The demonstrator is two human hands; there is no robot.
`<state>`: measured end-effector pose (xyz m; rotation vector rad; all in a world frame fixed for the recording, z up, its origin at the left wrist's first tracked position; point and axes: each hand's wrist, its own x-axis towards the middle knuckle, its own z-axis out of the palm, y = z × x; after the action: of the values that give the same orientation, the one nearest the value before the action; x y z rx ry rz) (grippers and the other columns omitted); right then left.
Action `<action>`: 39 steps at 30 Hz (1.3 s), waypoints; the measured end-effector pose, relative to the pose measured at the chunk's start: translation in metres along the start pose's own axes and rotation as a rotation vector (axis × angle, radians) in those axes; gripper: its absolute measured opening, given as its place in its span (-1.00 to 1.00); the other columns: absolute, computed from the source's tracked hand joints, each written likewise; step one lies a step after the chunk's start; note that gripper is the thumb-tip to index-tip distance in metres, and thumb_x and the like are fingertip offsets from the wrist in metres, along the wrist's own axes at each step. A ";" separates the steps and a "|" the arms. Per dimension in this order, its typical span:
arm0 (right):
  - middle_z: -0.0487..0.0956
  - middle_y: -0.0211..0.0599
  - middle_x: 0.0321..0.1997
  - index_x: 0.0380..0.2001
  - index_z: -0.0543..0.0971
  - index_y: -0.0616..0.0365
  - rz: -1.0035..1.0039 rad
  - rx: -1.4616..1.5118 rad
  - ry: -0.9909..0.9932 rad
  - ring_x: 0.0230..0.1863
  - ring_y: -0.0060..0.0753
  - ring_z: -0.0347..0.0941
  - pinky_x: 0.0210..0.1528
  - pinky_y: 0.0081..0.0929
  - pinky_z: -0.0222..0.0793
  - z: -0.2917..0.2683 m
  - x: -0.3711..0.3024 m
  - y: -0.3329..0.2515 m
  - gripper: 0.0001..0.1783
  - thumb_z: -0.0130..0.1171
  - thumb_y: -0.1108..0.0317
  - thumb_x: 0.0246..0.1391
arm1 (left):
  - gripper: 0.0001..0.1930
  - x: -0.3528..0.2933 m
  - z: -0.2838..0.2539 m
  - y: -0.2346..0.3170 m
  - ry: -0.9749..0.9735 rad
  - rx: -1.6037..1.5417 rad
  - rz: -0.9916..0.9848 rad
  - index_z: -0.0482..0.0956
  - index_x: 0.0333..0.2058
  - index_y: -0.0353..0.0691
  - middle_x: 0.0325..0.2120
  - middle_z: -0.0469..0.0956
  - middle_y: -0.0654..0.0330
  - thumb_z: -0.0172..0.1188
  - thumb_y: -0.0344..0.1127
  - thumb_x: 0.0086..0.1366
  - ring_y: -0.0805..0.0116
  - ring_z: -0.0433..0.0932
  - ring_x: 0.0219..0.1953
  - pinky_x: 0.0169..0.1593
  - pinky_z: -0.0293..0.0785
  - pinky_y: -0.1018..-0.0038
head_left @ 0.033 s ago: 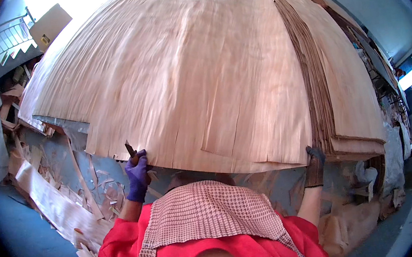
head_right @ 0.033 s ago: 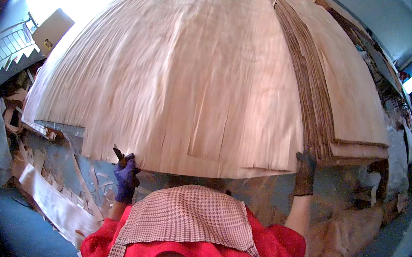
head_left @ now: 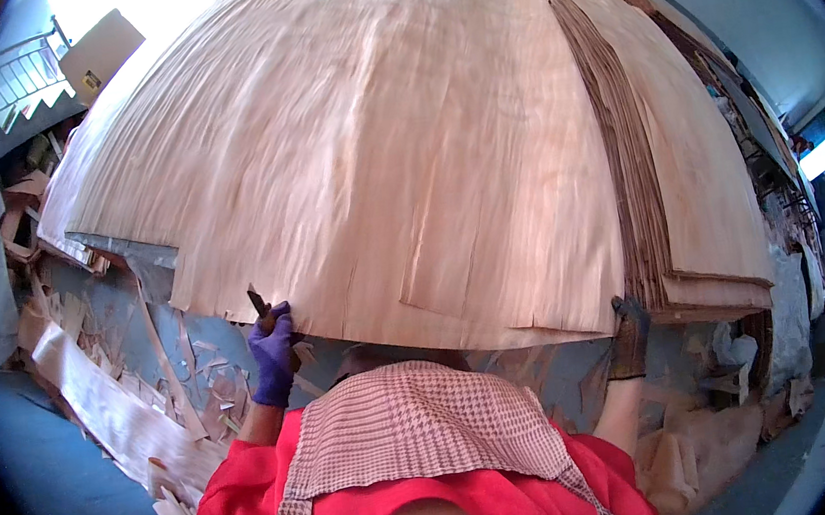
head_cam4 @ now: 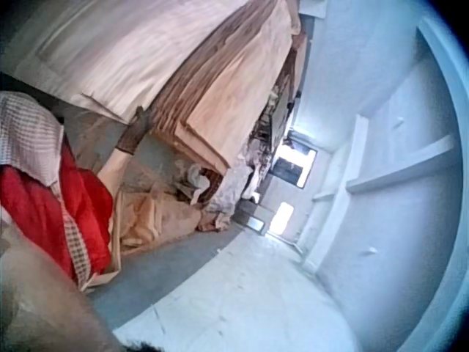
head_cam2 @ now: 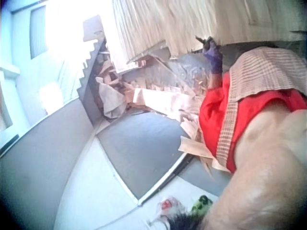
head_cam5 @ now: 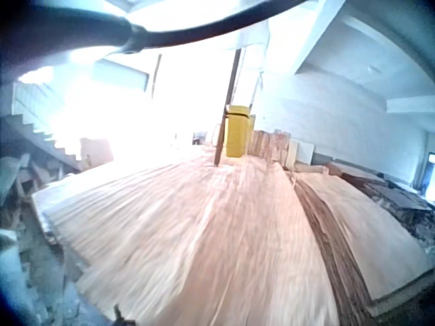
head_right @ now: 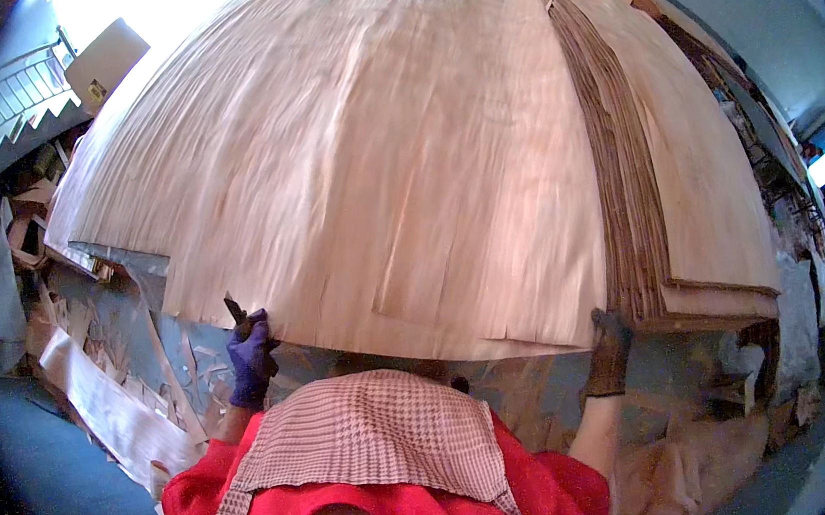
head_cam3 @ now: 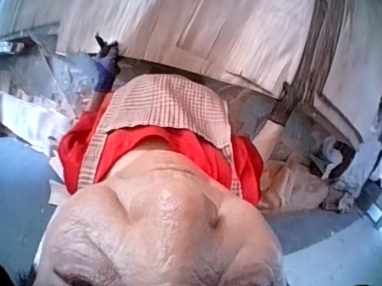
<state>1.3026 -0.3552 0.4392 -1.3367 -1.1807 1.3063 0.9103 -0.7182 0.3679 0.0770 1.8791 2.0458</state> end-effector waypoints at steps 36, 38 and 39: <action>0.49 -0.17 -0.47 -0.36 0.46 0.30 -0.318 -0.526 -0.274 -0.44 -0.46 0.37 -0.33 -0.44 0.29 0.009 0.057 -0.033 -0.75 0.01 0.36 -0.11 | -0.79 -0.096 0.204 -0.021 -0.158 0.116 -0.104 0.51 -0.27 -0.32 -0.44 0.50 0.31 0.10 -0.43 0.08 0.57 0.43 -0.45 -0.33 0.36 0.64; 0.46 -0.02 -0.49 -0.38 0.44 0.32 -0.363 -0.516 -0.297 -0.46 -0.17 0.37 -0.36 -0.31 0.26 0.028 0.048 -0.018 -0.71 0.02 0.30 -0.13 | -0.78 -0.099 0.206 -0.015 -0.212 0.115 -0.124 0.51 -0.25 -0.33 -0.42 0.51 0.30 0.10 -0.44 0.08 0.57 0.43 -0.41 -0.28 0.35 0.64; 0.45 0.05 -0.50 -0.39 0.42 0.33 -0.386 -0.513 -0.307 -0.47 -0.03 0.37 -0.37 -0.24 0.25 0.036 0.043 -0.011 -0.68 0.02 0.26 -0.14 | -0.74 -0.097 0.203 -0.015 -0.283 0.119 -0.179 0.48 -0.21 -0.34 -0.41 0.51 0.26 0.09 -0.42 0.09 0.56 0.44 -0.39 -0.28 0.35 0.64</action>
<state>1.2658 -0.3116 0.4423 -1.1861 -1.9767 0.9803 1.0611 -0.5527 0.3960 0.2096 1.7608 1.7065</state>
